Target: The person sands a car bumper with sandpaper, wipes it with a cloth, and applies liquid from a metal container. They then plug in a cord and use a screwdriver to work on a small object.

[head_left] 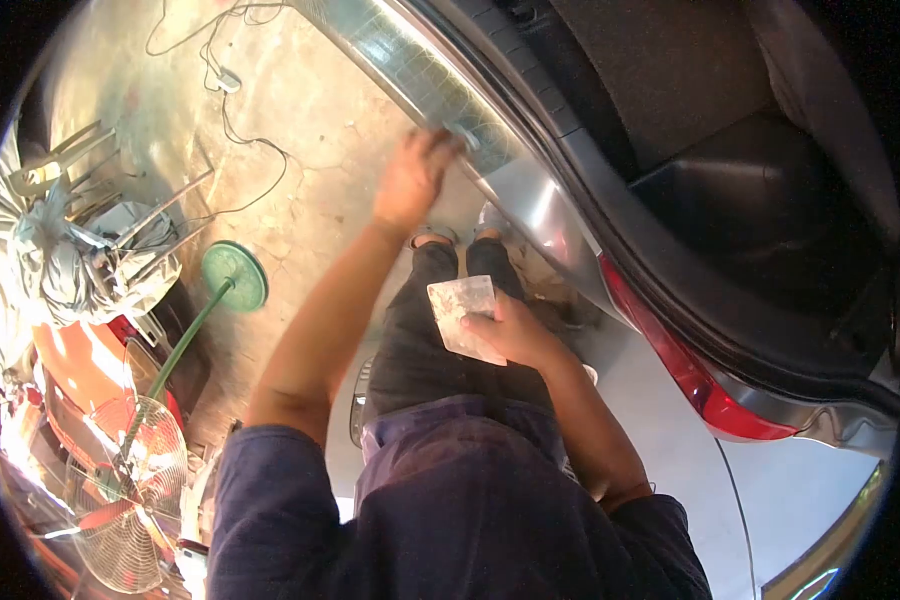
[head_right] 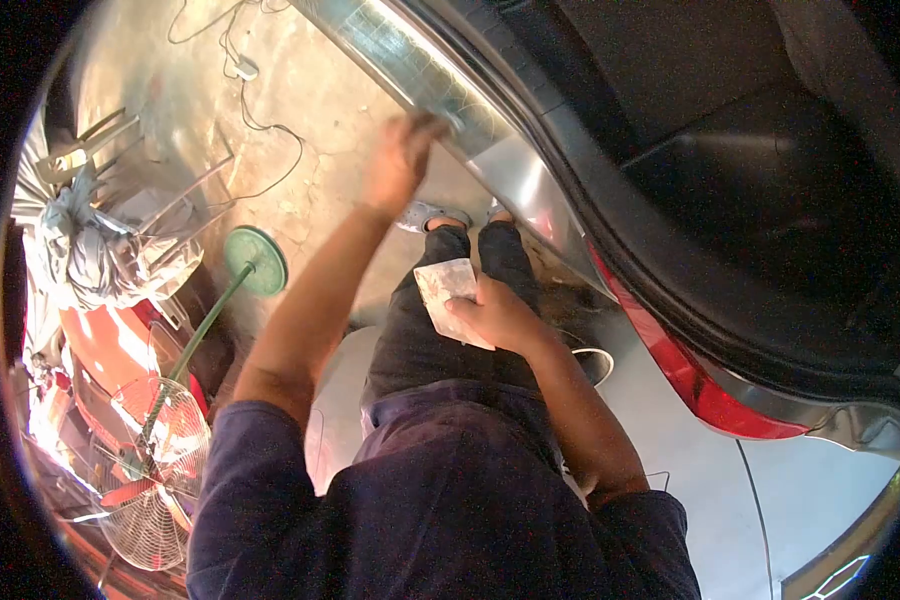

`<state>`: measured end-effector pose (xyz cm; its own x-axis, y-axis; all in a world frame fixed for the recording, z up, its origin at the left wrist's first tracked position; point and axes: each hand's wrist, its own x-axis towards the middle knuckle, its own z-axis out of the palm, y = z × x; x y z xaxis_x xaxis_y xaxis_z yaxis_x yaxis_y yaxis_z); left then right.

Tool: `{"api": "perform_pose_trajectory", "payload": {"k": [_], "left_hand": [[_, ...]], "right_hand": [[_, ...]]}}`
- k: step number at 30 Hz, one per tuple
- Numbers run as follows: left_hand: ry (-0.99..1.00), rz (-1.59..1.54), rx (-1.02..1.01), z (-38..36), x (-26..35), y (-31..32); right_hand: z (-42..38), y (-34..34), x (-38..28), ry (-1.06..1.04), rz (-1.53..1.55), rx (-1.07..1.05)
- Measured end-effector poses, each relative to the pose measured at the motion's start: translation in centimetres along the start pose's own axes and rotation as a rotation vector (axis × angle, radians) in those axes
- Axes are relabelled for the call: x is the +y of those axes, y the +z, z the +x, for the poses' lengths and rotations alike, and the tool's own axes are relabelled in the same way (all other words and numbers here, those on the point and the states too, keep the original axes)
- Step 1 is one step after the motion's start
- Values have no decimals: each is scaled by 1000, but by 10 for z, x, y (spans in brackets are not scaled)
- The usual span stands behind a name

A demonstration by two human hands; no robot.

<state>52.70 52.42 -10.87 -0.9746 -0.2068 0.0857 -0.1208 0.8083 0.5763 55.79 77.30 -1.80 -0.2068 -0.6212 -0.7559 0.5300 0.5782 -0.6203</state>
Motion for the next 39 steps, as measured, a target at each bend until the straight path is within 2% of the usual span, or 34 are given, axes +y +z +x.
{"api": "perform_pose_trajectory", "payload": {"k": [4,7,10,13,16,19,22,25,27,28,30,32,33,36,39], "left_hand": [[-81,88,214,58,-63,-28],[-168,65,301,71,-65,-35],[-60,61,223,42,-48,-23],[-142,-183,138,4,-29,-15],[-692,-721,26,-39,-24,-34],[-1079,-1316,180,-83,-9,-70],[-1058,-1471,192,-119,3,-88],[-1020,-1588,291,-141,14,-103],[-971,-1554,301,-156,9,-110],[-943,-1543,298,-158,9,-115],[-1028,-1530,345,-164,4,-123],[-1093,-1558,372,-174,-5,-124],[-1113,-1641,455,-176,-7,-126],[-1048,-1689,628,-187,-29,-117],[-1128,-1598,601,-200,-56,-132]], "right_hand": [[-6,-4,-18,87,266,-113],[-8,2,-36,143,355,-71],[-4,6,-54,34,449,8],[7,7,-69,-36,469,154],[26,3,-86,-135,397,318],[47,9,-103,-184,279,415],[63,30,-122,-205,222,408],[84,68,-126,-231,127,386],[90,94,-128,-266,71,332],[97,101,-117,-217,46,313],[105,109,-104,-202,-130,215],[104,120,-101,-221,-125,143],[95,127,-112,-159,-131,122],[84,122,-121,0,-112,-10],[86,95,-122,-93,-63,68]]}}
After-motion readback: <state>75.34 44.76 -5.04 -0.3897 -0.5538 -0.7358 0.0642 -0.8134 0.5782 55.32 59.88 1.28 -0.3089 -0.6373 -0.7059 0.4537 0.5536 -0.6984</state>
